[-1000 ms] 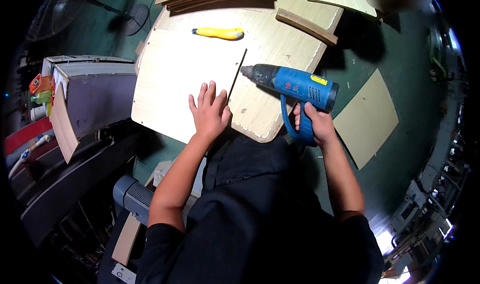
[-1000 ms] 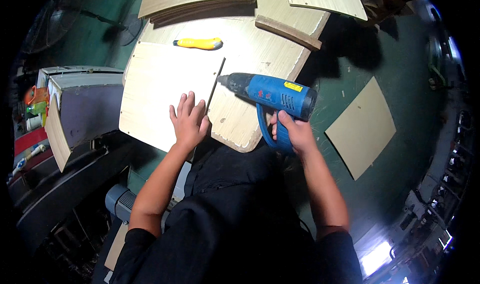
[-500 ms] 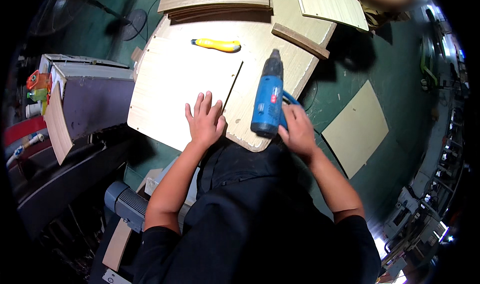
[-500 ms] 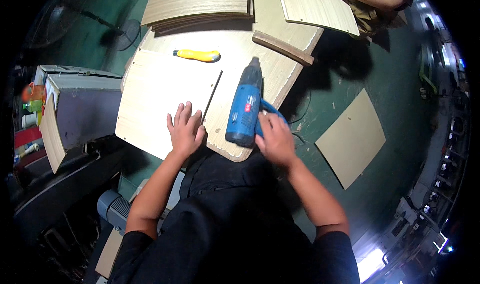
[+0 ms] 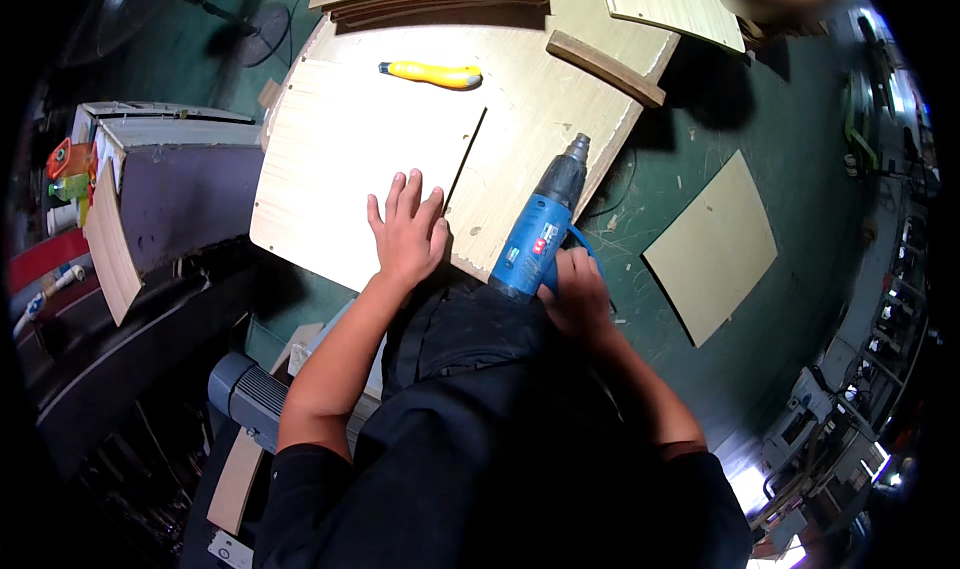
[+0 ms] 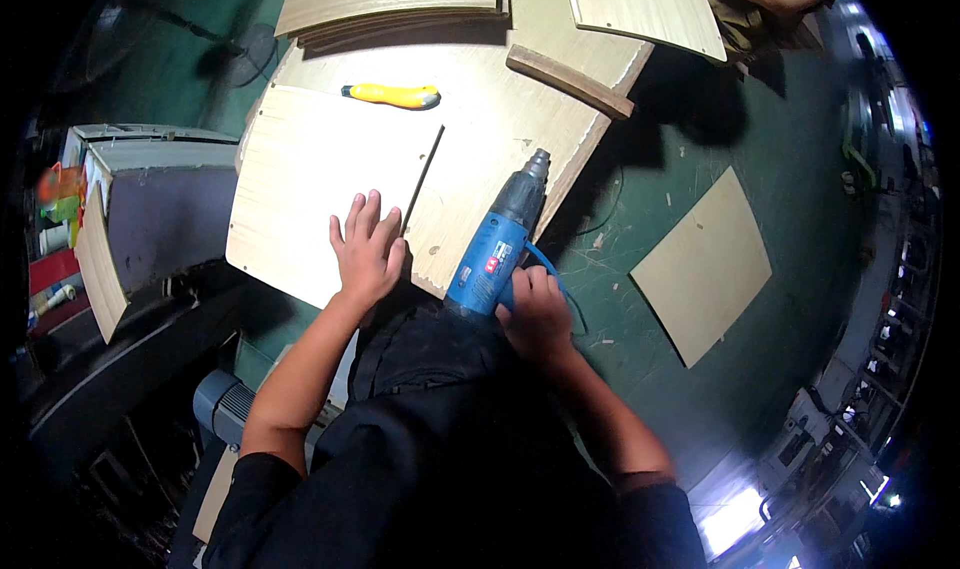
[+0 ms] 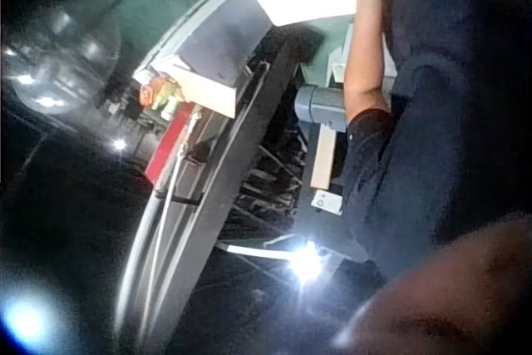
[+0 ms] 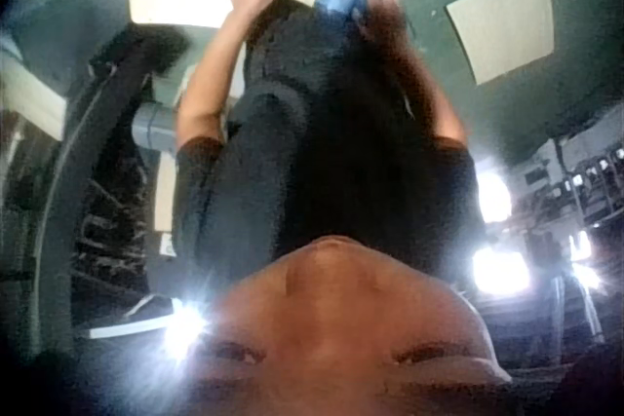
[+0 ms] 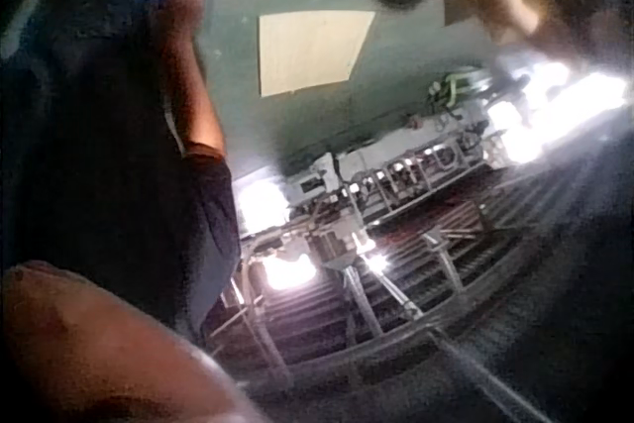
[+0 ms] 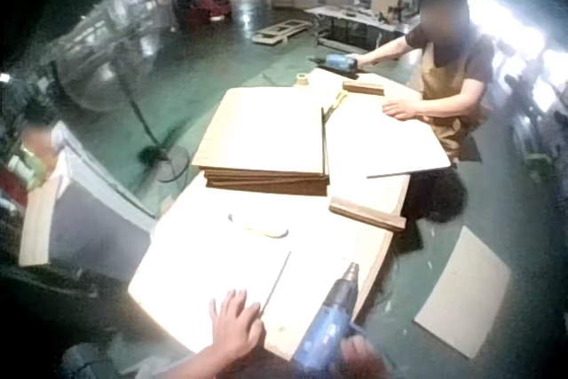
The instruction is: The person applies adhesive and heat to edge banding on a wood panel using a heat gun, trims excess material with a utility knife, and smooths the edges with a wooden block.
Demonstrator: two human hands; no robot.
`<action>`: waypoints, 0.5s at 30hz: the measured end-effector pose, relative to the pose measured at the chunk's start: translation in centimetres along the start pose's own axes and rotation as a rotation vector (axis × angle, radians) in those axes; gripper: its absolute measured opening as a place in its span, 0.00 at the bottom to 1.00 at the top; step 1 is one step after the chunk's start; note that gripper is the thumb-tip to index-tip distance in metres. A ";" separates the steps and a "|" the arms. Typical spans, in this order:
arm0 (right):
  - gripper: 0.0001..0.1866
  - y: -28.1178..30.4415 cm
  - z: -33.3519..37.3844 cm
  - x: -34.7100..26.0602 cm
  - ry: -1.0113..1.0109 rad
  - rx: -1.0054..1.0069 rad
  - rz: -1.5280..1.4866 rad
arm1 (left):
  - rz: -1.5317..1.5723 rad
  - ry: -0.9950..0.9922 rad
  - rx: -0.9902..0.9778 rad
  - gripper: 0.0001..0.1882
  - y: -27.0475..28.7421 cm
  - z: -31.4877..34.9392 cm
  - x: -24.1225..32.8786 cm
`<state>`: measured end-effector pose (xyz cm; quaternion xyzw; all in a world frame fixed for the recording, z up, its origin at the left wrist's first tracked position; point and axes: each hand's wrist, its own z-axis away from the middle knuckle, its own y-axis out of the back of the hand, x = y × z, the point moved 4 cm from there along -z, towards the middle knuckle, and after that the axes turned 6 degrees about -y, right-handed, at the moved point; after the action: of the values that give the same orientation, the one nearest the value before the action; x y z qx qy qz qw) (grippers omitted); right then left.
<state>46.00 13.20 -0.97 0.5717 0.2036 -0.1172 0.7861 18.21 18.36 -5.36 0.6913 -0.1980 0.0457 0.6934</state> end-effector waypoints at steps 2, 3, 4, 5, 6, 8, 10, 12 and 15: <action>0.28 -0.3 -0.1 -0.7 -0.048 0.028 0.011 | -0.004 -0.011 -0.018 0.26 0.1 -0.2 -0.1; 0.28 -0.6 0.0 -1.1 -0.067 0.055 -0.012 | -0.004 -0.019 -0.032 0.27 0.2 -0.3 0.0; 0.29 -1.1 0.1 -1.4 -0.086 0.082 -0.035 | -0.004 -0.028 -0.047 0.27 0.4 -0.5 -0.1; 0.30 -1.4 0.1 -1.7 -0.110 0.115 -0.055 | -0.003 -0.044 -0.089 0.28 0.4 -0.7 -0.2; 0.31 -1.6 0.1 -2.0 -0.146 0.126 -0.071 | -0.011 -0.075 -0.109 0.28 0.6 -1.1 -0.5; 0.33 -2.0 0.2 -3.0 -0.224 0.146 -0.101 | -0.022 -0.139 -0.152 0.28 1.3 -1.8 -1.5; 0.29 -1.7 0.0 -4.4 -0.273 0.172 -0.144 | -0.062 -0.178 -0.188 0.28 1.9 -2.9 -2.4; 0.27 -2.0 -0.1 -5.9 -0.315 0.186 -0.156 | -0.083 -0.226 -0.194 0.27 2.5 -4.0 -3.1; 0.27 -3.9 -0.3 -8.1 -0.337 0.193 -0.156 | -0.101 -0.305 -0.235 0.28 3.0 -5.4 -4.5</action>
<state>37.11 11.83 -0.67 0.5993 0.1007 -0.2905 0.7392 14.24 24.69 -3.82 0.6138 -0.2696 -0.1178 0.7326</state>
